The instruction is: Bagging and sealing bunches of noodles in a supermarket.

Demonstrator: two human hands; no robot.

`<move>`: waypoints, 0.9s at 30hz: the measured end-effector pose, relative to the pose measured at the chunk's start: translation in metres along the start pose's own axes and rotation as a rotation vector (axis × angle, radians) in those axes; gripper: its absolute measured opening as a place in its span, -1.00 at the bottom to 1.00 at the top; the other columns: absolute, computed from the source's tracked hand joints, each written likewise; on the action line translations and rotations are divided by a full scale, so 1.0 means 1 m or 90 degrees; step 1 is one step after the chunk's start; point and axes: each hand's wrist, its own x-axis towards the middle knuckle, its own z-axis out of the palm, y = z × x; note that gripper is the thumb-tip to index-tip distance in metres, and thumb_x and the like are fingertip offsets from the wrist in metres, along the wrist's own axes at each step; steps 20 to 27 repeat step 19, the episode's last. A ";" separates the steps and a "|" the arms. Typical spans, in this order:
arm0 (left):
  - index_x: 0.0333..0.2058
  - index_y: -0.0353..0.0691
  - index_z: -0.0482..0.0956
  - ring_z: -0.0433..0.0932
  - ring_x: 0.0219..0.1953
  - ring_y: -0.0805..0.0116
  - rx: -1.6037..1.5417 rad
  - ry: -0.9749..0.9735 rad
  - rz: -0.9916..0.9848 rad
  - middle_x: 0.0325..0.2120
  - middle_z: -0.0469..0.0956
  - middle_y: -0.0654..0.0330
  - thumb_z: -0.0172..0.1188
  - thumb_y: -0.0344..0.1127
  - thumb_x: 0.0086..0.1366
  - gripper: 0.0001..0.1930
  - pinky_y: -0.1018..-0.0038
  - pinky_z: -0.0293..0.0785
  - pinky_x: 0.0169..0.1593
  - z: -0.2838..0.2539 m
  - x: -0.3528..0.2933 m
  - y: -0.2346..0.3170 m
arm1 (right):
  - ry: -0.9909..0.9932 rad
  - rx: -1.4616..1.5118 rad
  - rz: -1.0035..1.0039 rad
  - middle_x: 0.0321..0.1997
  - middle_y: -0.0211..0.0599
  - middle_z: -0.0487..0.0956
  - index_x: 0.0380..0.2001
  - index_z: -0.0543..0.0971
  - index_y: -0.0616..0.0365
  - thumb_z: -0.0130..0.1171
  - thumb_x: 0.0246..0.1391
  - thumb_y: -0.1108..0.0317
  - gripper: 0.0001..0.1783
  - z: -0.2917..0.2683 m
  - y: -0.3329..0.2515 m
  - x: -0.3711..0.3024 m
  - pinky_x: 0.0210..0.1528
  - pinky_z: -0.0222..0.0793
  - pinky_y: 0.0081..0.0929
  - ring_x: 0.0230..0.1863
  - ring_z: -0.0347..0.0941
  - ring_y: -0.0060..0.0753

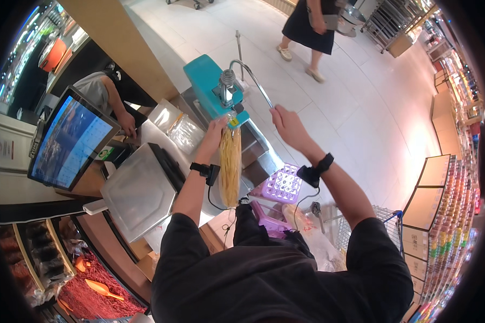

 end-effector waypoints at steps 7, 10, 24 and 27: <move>0.04 -0.31 0.48 0.26 -0.34 0.61 0.000 0.030 0.023 -0.30 0.41 0.39 0.08 0.06 0.46 -0.50 0.59 0.25 -0.20 0.007 -0.013 0.005 | 0.100 -0.004 0.070 -0.51 0.18 0.51 -0.35 0.40 0.23 0.03 0.32 0.31 -0.79 0.110 0.118 -0.078 -0.37 0.29 0.14 -0.42 0.43 0.37; -0.02 -0.32 0.52 0.37 -0.27 0.57 0.007 -0.021 0.023 -0.28 0.48 0.36 0.07 0.02 0.47 -0.55 0.56 0.32 -0.12 0.012 -0.012 0.011 | 0.201 -0.040 0.042 -0.51 0.12 0.49 -0.36 0.41 0.21 0.05 0.28 0.35 -0.83 0.132 0.136 -0.081 -0.38 0.30 0.10 -0.43 0.43 0.34; 0.26 -0.38 0.34 0.46 0.06 0.42 -0.068 -0.053 0.028 0.04 0.53 0.18 0.12 -0.06 0.44 -0.41 0.46 0.31 0.19 0.011 -0.016 0.014 | 0.218 -0.024 0.055 -0.45 0.11 0.48 -0.40 0.42 0.19 0.12 0.17 0.38 -0.86 0.150 0.155 -0.081 -0.33 0.39 -0.02 -0.38 0.47 0.27; 0.26 -0.38 0.34 0.46 0.06 0.42 -0.068 -0.053 0.028 0.04 0.53 0.18 0.12 -0.06 0.44 -0.41 0.46 0.31 0.19 0.011 -0.016 0.014 | 0.218 -0.024 0.055 -0.45 0.11 0.48 -0.40 0.42 0.19 0.12 0.17 0.38 -0.86 0.150 0.155 -0.081 -0.33 0.39 -0.02 -0.38 0.47 0.27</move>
